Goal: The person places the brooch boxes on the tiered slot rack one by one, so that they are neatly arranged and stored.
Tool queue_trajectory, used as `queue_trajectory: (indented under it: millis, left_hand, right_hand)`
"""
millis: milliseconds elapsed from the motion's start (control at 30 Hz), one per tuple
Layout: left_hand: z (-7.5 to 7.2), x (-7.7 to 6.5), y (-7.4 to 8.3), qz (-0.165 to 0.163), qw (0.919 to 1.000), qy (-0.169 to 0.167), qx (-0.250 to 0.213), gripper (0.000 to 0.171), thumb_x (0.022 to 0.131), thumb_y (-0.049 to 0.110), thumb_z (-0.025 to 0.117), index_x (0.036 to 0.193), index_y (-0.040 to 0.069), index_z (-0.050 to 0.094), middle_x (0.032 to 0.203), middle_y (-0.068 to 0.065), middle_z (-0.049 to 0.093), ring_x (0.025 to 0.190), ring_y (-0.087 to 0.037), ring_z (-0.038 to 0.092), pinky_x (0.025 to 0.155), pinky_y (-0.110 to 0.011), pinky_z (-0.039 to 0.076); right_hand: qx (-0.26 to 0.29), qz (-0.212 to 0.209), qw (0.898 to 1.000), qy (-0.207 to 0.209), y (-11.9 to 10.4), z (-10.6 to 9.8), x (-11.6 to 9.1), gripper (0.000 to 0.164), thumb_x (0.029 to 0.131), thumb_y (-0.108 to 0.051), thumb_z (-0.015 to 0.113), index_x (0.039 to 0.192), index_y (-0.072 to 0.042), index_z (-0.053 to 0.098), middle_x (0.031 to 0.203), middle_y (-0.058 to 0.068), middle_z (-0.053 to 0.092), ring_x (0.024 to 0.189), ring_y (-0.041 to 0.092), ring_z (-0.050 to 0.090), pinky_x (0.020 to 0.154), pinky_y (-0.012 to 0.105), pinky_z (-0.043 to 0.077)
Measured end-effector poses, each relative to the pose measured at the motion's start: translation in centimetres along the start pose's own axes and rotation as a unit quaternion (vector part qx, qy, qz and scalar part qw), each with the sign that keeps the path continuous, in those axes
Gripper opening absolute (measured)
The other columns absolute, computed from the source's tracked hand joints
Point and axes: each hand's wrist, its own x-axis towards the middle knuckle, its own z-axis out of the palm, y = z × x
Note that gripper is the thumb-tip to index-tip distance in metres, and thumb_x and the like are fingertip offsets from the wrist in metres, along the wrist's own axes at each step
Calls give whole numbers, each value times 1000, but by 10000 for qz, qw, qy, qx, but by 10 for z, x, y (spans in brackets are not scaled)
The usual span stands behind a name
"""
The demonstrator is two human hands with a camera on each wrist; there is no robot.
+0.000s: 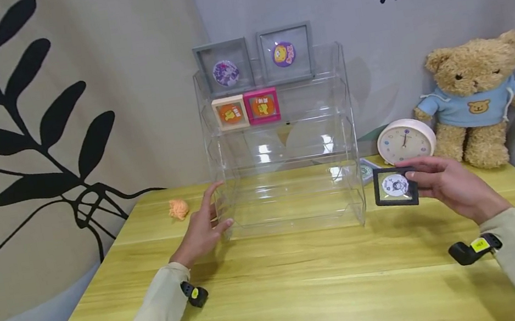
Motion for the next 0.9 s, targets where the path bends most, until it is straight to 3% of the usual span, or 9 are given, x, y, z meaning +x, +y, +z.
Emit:
queue_trajectory:
  millis: [167, 300, 367, 467, 533, 600, 700, 900]
  left_hand:
    - [0, 0, 1, -10, 9999, -8, 105, 93, 93, 1, 69, 152, 53, 18, 140, -34, 55, 134, -42, 54, 104, -55, 54]
    - [0, -1, 1, -37, 9999, -13, 163, 92, 94, 2, 67, 152, 53, 17, 149, -32, 47, 137, -41, 50, 105, -54, 53]
    - [0, -2, 1, -45, 9999, -9, 133, 92, 94, 2, 67, 151, 53, 17, 149, -32, 47, 137, -42, 50, 104, -54, 53]
    - [0, -2, 1, -71, 9999, -11, 74, 92, 94, 1, 67, 151, 54, 17, 149, -31, 47, 136, -42, 51, 104, -54, 53]
    - [0, -2, 1, -99, 9999, -40, 53, 92, 94, 2, 67, 151, 54, 17, 149, -31, 47, 136, -42, 51, 104, -54, 53]
    - [0, -3, 1, -114, 9999, -78, 39, 92, 94, 2, 67, 151, 54, 17, 149, -31, 47, 136, -42, 51, 104, -54, 53]
    - [-1, -3, 1, -122, 9999, -60, 45, 92, 94, 2, 67, 151, 54, 17, 148, -32, 47, 135, -43, 52, 104, -54, 53]
    - [-1, -2, 1, -82, 9999, -73, -12, 94, 93, 0, 67, 151, 55, 17, 148, -33, 47, 135, -44, 52, 105, -54, 53]
  right_hand:
    - [-216, -203, 9996, 44, -14, 9, 6, 37, 104, 1, 48, 130, -17, 67, 104, -7, 64, 95, 6, 67, 80, 25, 64]
    - [-410, -240, 9988, 113, -28, 18, 13, 36, 103, -3, 51, 131, -19, 66, 104, -6, 60, 81, 7, 62, 80, 22, 63]
    - [-453, -256, 9986, 73, -35, 23, 18, 36, 104, -4, 51, 134, -18, 64, 116, -8, 61, 83, 7, 63, 82, 21, 62]
    - [-789, -216, 9964, 216, -47, 33, 26, 34, 104, -9, 53, 134, -21, 64, 97, -10, 60, 97, 5, 65, 84, 19, 61]
    - [-863, -213, 9958, 225, -54, 38, 32, 34, 103, -10, 54, 135, -20, 63, 94, -9, 60, 104, 3, 65, 84, 19, 61]
    - [-1143, -145, 9927, 361, -63, 44, 38, 33, 103, -14, 56, 134, -24, 64, 98, -11, 59, 108, 1, 62, 84, 18, 60]
    - [-1344, -103, 9903, 327, -74, 55, 51, 35, 103, -18, 57, 137, -24, 61, 127, -15, 54, 114, -2, 58, 86, 17, 59]
    - [-1651, -26, 9856, 357, -94, 79, 77, 37, 102, -26, 58, 139, -23, 59, 135, -15, 52, 116, 2, 57, 92, 18, 57]
